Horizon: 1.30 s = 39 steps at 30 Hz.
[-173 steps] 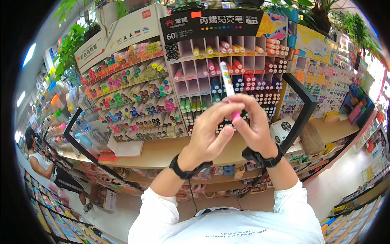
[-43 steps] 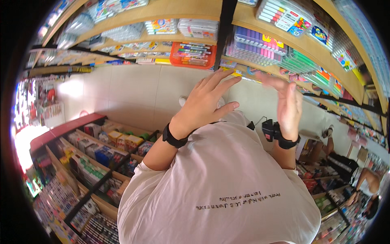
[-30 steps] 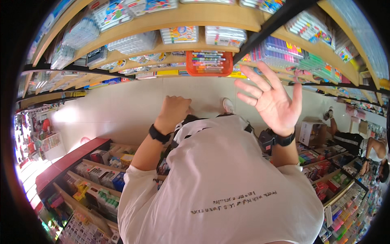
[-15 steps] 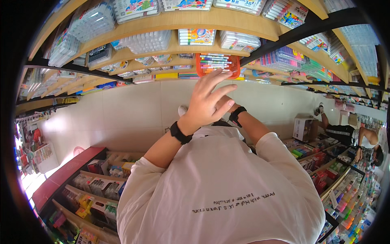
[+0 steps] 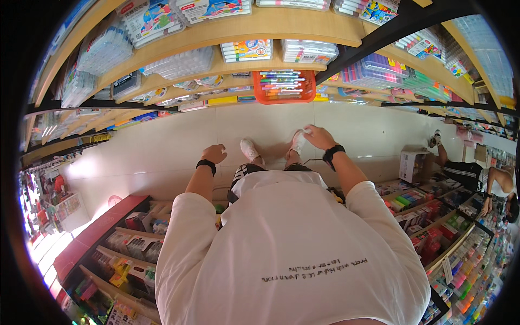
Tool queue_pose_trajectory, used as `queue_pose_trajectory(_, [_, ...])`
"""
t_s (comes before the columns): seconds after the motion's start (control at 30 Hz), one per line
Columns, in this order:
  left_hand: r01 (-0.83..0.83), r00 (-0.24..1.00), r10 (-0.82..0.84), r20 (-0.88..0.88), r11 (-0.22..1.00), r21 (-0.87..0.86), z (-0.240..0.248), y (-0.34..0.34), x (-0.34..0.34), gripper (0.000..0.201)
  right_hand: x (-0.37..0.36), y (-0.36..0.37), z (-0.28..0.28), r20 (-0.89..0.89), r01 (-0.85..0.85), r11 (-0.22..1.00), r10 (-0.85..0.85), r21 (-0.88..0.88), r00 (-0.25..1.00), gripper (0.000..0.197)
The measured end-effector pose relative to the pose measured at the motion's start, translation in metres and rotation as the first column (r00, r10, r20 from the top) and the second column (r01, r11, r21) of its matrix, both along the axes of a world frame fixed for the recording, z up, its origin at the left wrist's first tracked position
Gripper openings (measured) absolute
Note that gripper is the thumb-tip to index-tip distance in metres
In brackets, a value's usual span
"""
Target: The person picks up various markers from a basket and places them individually back into a color-coded shelf display, matching each marker to its correct slot.
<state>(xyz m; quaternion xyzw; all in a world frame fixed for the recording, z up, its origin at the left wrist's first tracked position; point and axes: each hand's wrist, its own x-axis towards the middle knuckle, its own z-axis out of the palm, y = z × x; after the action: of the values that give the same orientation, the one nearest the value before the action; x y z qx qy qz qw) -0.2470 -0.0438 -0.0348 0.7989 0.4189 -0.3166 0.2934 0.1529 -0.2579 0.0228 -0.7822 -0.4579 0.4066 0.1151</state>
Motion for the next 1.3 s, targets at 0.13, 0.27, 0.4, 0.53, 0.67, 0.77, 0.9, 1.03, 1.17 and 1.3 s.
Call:
queue_pose_trajectory(0.13, [-0.207, 0.964, 0.224, 0.144, 0.971, -0.124, 0.008, -0.013, -0.002, 0.038, 0.041, -0.082, -0.057, 0.107, -0.076, 0.896, 0.136, -0.439, 0.985, 0.041])
queue_pose_trajectory(0.27, [-0.192, 0.938, 0.210, 0.275, 0.977, -0.092, 0.000, -0.053, -0.017, 0.034, 0.042, -0.121, -0.063, 0.029, 0.093, 0.907, -0.090, -0.411, 0.996, 0.035])
queue_pose_trajectory(0.4, [0.184, 0.983, -0.183, 0.019, 0.975, -0.129, -0.033, -0.094, -0.066, 0.032, 0.045, -0.149, -0.080, -0.119, 0.259, 0.877, -0.331, -0.405, 0.936, 0.022])
queue_pose_trajectory(0.53, [-0.128, 0.976, 0.150, 0.157, 0.981, -0.142, -0.035, -0.094, -0.079, 0.041, 0.036, -0.134, -0.055, 0.081, 0.113, 0.982, -0.102, -0.153, 0.992, 0.029])
queue_pose_trajectory(0.67, [-0.274, 0.918, 0.298, 0.260, 0.953, -0.125, -0.045, -0.074, -0.055, 0.055, 0.037, -0.105, -0.062, 0.024, 0.139, 0.987, -0.137, -0.087, 0.990, 0.035])
queue_pose_trajectory(0.77, [-0.251, 0.893, 0.258, 0.368, 0.966, -0.068, -0.045, -0.048, -0.012, 0.053, 0.036, -0.077, -0.062, 0.048, 0.114, 0.992, -0.111, -0.050, 0.993, 0.036])
queue_pose_trajectory(0.9, [-0.283, 0.834, 0.336, 0.439, 0.942, -0.182, -0.014, -0.020, 0.065, 0.047, 0.046, -0.036, -0.062, 0.001, 0.088, 0.994, -0.088, 0.066, 0.996, 0.034])
queue_pose_trajectory(1.03, [-0.276, 0.731, 0.354, 0.584, 0.935, -0.222, 0.002, -0.001, 0.123, 0.042, 0.050, 0.018, -0.041, -0.044, 0.153, 0.968, -0.147, 0.198, 0.988, 0.027])
queue_pose_trajectory(1.17, [-0.340, 0.612, 0.456, 0.646, 0.889, -0.306, 0.021, 0.013, 0.173, 0.040, 0.049, 0.063, -0.016, -0.114, 0.202, 0.933, -0.175, 0.298, 0.978, 0.024])
queue_pose_trajectory(1.3, [-0.428, 0.487, 0.559, 0.671, 0.822, -0.375, 0.016, 0.028, 0.220, 0.045, 0.050, 0.096, -0.029, -0.107, 0.218, 0.899, -0.191, 0.379, 0.976, 0.023])
